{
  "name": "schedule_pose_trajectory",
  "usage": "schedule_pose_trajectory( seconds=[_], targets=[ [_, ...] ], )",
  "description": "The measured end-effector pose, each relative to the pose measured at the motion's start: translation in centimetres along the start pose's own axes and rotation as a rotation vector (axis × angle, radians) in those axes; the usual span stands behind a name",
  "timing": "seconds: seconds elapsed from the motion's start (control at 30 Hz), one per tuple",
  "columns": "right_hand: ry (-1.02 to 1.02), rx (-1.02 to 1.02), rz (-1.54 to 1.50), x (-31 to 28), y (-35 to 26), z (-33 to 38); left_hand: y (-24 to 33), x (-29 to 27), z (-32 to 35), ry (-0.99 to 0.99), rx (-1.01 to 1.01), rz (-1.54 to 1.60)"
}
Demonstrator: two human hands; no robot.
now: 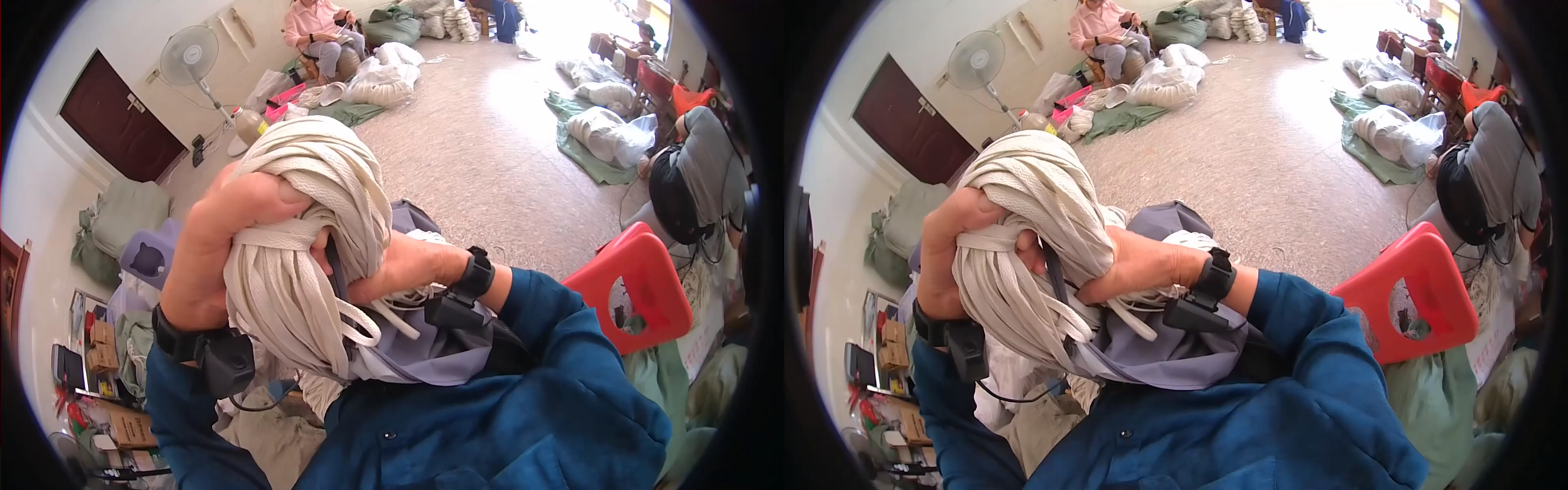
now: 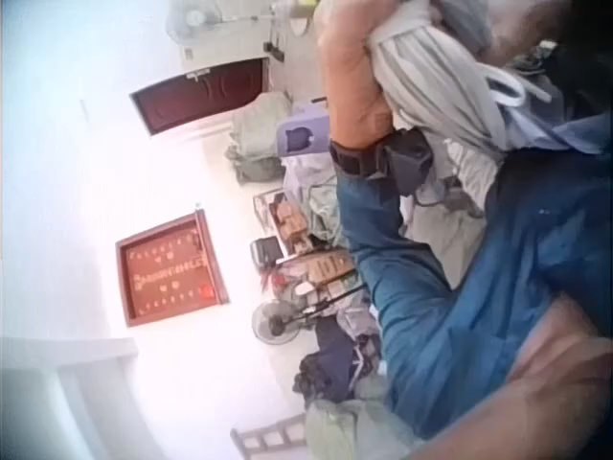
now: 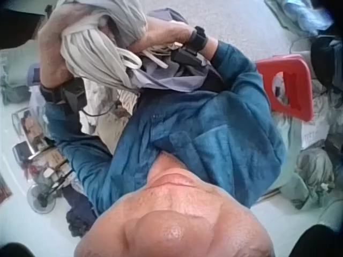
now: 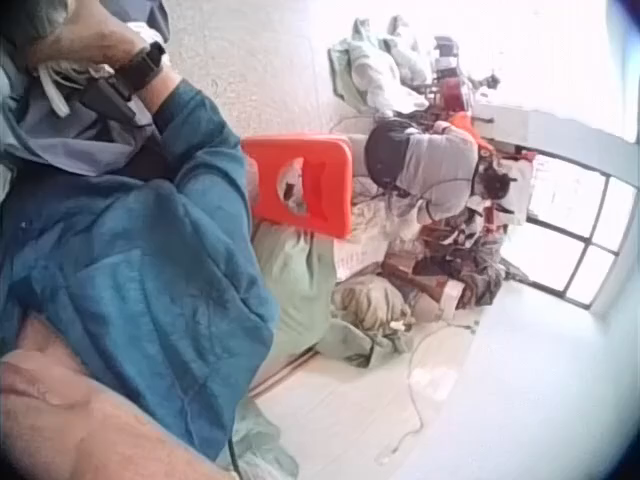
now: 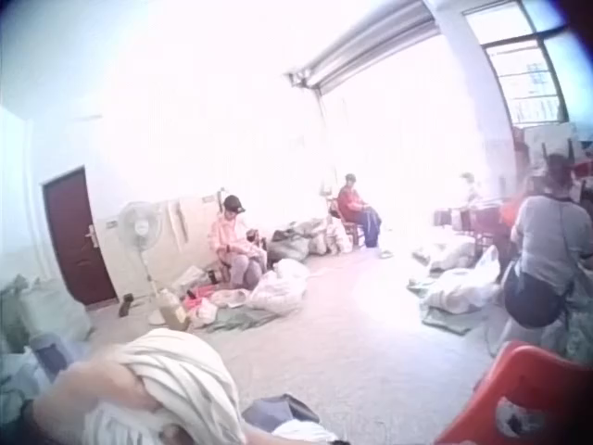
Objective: Lacing a white shoe with white fabric laces while sitting in a manufacturing facility.
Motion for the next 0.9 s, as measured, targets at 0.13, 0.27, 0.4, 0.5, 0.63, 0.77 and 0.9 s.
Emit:
schedule_pose_trajectory(
  seconds=[0.13,0.27,0.4,0.5,0.63,0.77,0.9],
  targets=[
    [0.012,-0.088,0.050,1.7,-1.9,-0.2,-0.5,1.4,0.5,-0.081,-0.015,-0.042],
    [-0.001,-0.116,0.142,1.6,-0.1,0.1,-0.6,0.2,2.8,-0.015,0.033,0.024],
    [0.042,-0.047,0.197,-1.4,-1.5,1.1,1.3,-1.2,5.9,0.067,0.089,-0.061],
    [0.094,-0.119,0.397,-3.2,-4.8,1.5,2.3,-2.2,7.2,0.041,-0.009,-0.247],
    [0.287,-0.062,0.791,-5.0,-9.4,1.8,2.6,-4.9,8.7,0.205,-0.017,-0.396],
    [0.391,-0.185,1.164,-5.6,-14.5,1.3,1.7,-6.6,9.2,0.128,-0.004,-0.750],
    [0.342,-0.319,1.400,-3.4,-17.7,-1.0,-3.3,-9.4,10.9,0.048,-0.175,-0.684]
  ],
)
Point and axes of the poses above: each hand's wrist, its own z-axis away from the middle knuckle, its own x-axis out of the palm, y = z × x, the point moved 9 cm from there along -z, towards the middle knuckle, and after that the axes turned 10 degrees about -y, right-handed, at the moved point
